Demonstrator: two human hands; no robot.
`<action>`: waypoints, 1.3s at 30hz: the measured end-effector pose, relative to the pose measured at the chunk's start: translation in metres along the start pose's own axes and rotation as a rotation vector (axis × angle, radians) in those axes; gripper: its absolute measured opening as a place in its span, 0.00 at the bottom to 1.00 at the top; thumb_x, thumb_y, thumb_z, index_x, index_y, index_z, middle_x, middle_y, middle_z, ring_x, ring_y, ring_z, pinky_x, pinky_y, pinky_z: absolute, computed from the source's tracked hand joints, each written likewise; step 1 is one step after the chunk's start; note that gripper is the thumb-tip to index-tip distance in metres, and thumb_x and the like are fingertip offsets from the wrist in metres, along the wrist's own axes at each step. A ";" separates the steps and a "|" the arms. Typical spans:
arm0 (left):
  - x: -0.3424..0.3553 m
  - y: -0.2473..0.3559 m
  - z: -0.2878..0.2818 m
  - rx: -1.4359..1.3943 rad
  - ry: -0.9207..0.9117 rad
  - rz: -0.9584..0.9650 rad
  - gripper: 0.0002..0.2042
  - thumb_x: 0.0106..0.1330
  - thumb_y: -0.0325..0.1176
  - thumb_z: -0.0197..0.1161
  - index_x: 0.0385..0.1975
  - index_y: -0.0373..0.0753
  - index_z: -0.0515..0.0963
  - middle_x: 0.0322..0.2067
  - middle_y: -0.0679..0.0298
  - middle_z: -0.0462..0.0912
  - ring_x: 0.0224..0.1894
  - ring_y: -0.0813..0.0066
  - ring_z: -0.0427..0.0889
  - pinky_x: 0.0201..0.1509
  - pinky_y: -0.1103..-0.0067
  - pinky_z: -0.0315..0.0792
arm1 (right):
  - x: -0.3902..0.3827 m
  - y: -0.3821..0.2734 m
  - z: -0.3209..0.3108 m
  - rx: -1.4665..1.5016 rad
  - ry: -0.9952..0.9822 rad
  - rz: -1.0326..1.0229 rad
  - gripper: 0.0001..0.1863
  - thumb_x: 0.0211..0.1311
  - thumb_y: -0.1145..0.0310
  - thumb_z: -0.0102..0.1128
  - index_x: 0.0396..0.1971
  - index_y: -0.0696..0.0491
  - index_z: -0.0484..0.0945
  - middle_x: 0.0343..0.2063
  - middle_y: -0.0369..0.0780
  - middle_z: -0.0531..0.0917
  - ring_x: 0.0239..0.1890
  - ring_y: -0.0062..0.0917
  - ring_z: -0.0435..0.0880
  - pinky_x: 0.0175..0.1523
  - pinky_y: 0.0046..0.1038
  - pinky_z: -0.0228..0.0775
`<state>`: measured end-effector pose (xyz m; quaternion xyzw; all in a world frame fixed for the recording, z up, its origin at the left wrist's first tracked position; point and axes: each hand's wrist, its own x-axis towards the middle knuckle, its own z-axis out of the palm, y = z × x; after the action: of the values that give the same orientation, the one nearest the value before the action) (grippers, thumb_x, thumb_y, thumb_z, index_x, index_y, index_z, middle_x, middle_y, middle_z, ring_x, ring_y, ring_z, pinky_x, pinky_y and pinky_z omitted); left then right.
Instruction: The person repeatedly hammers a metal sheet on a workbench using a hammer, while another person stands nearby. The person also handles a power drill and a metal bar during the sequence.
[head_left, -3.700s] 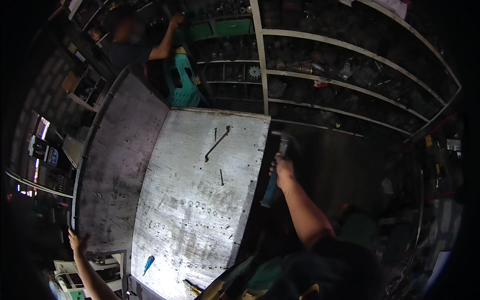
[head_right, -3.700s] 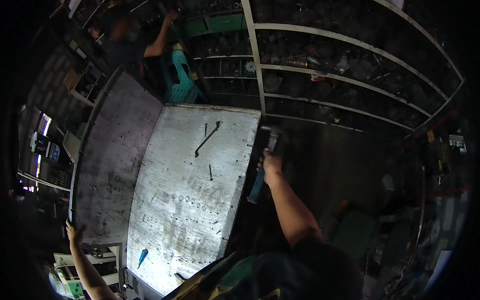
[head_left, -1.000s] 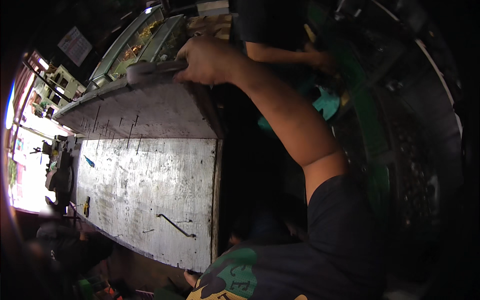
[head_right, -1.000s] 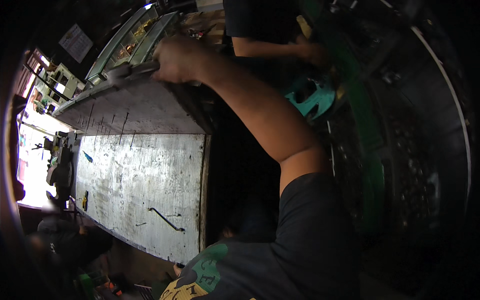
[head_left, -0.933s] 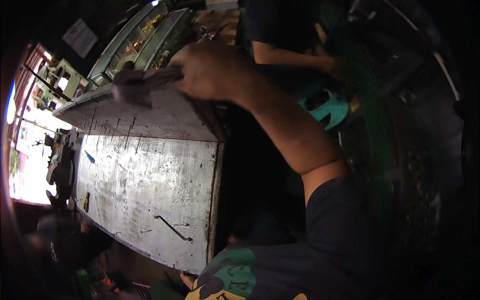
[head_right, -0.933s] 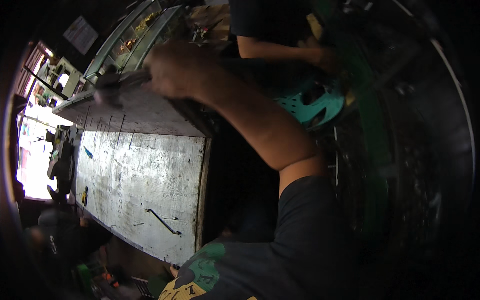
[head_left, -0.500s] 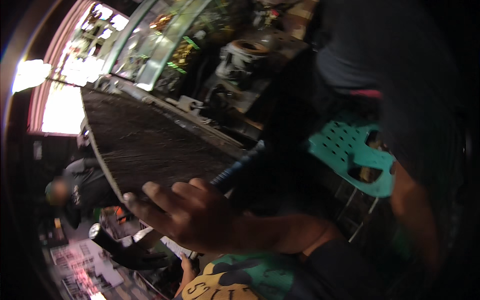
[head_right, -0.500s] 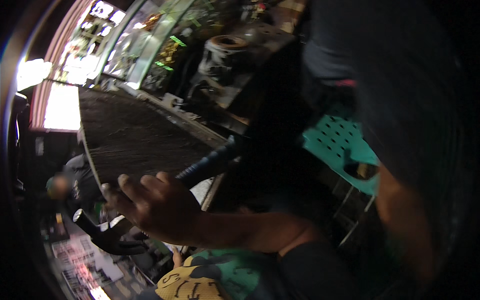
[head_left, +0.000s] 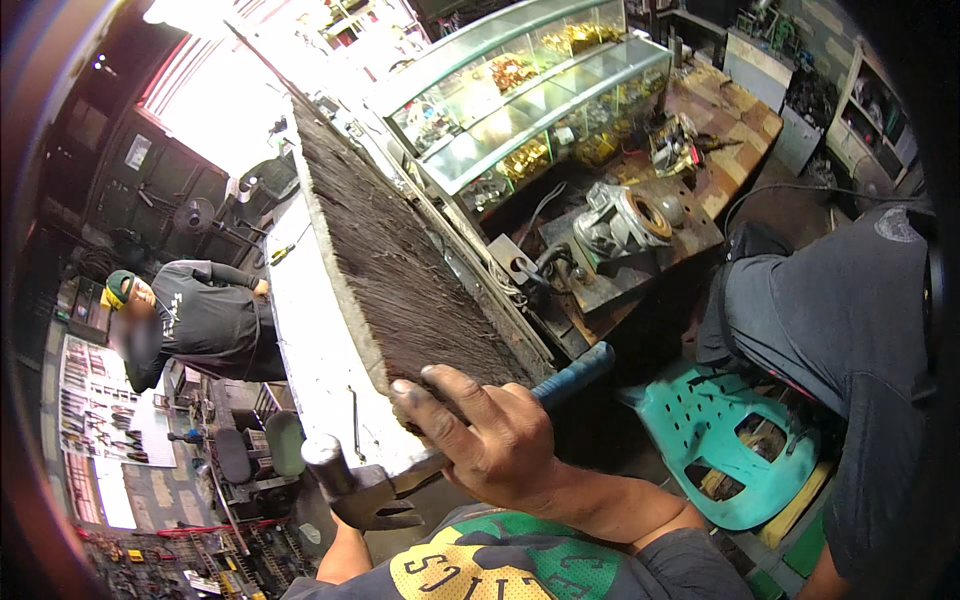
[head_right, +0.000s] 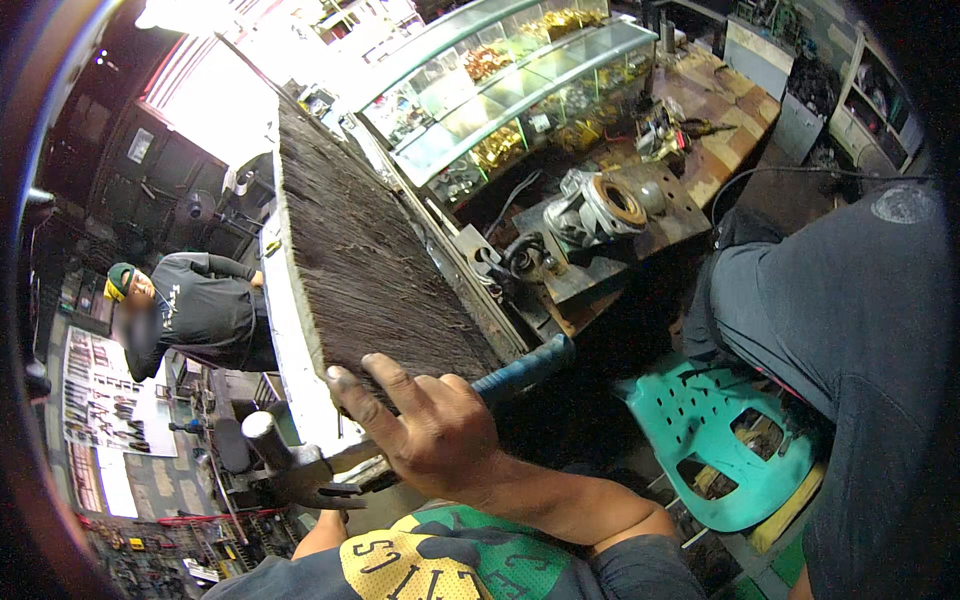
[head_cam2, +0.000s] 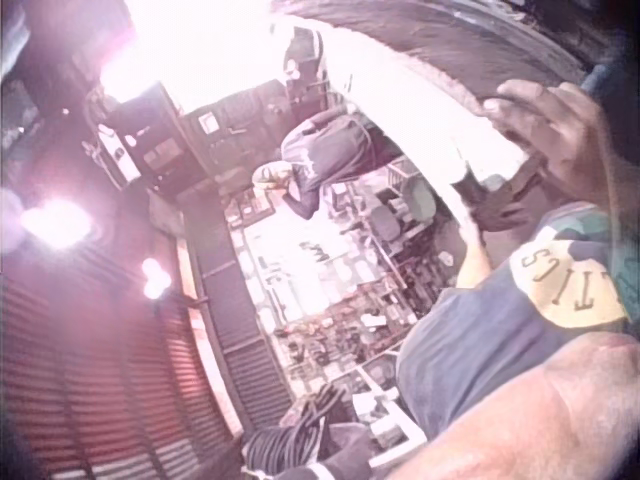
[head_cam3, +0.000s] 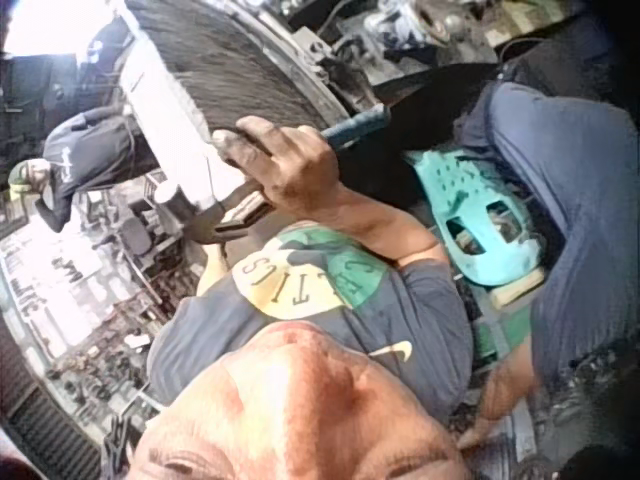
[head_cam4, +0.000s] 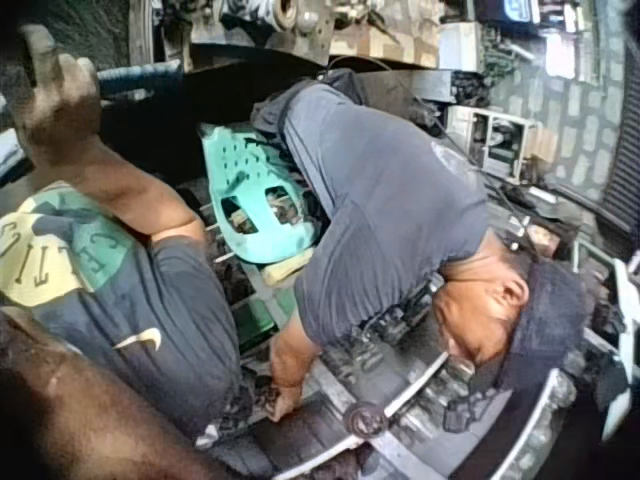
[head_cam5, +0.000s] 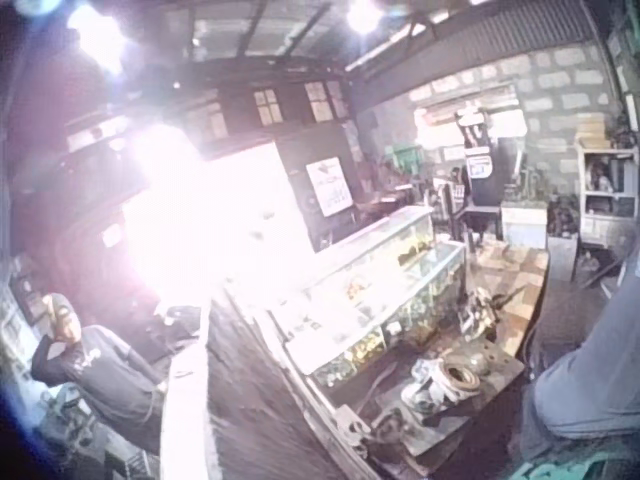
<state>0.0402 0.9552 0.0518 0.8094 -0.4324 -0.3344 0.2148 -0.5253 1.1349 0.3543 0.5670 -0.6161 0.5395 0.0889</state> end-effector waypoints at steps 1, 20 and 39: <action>0.001 -0.002 0.001 -0.011 0.007 0.003 0.34 0.73 0.59 0.63 0.58 0.27 0.79 0.45 0.52 0.86 0.42 0.60 0.83 0.43 0.64 0.78 | 0.000 0.000 0.000 -0.007 -0.006 -0.001 0.34 0.55 0.67 0.73 0.66 0.46 0.82 0.53 0.46 0.88 0.27 0.24 0.84 0.32 0.29 0.72; -0.008 -0.003 -0.004 -0.158 0.000 0.055 0.32 0.72 0.51 0.72 0.63 0.29 0.74 0.51 0.52 0.85 0.47 0.61 0.86 0.49 0.66 0.81 | -0.002 -0.001 0.006 -0.023 0.033 -0.040 0.27 0.69 0.63 0.68 0.67 0.47 0.79 0.50 0.52 0.89 0.24 0.23 0.83 0.30 0.30 0.70; -0.024 0.009 0.003 0.002 0.172 0.085 0.35 0.71 0.57 0.70 0.64 0.32 0.74 0.49 0.50 0.86 0.41 0.57 0.87 0.33 0.64 0.82 | -0.002 0.003 0.006 -0.037 0.050 -0.066 0.29 0.65 0.64 0.70 0.67 0.46 0.80 0.50 0.51 0.89 0.24 0.25 0.83 0.32 0.31 0.72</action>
<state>0.0234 0.9705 0.0638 0.8163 -0.4465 -0.2537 0.2643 -0.5242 1.1302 0.3488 0.5717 -0.6044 0.5388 0.1324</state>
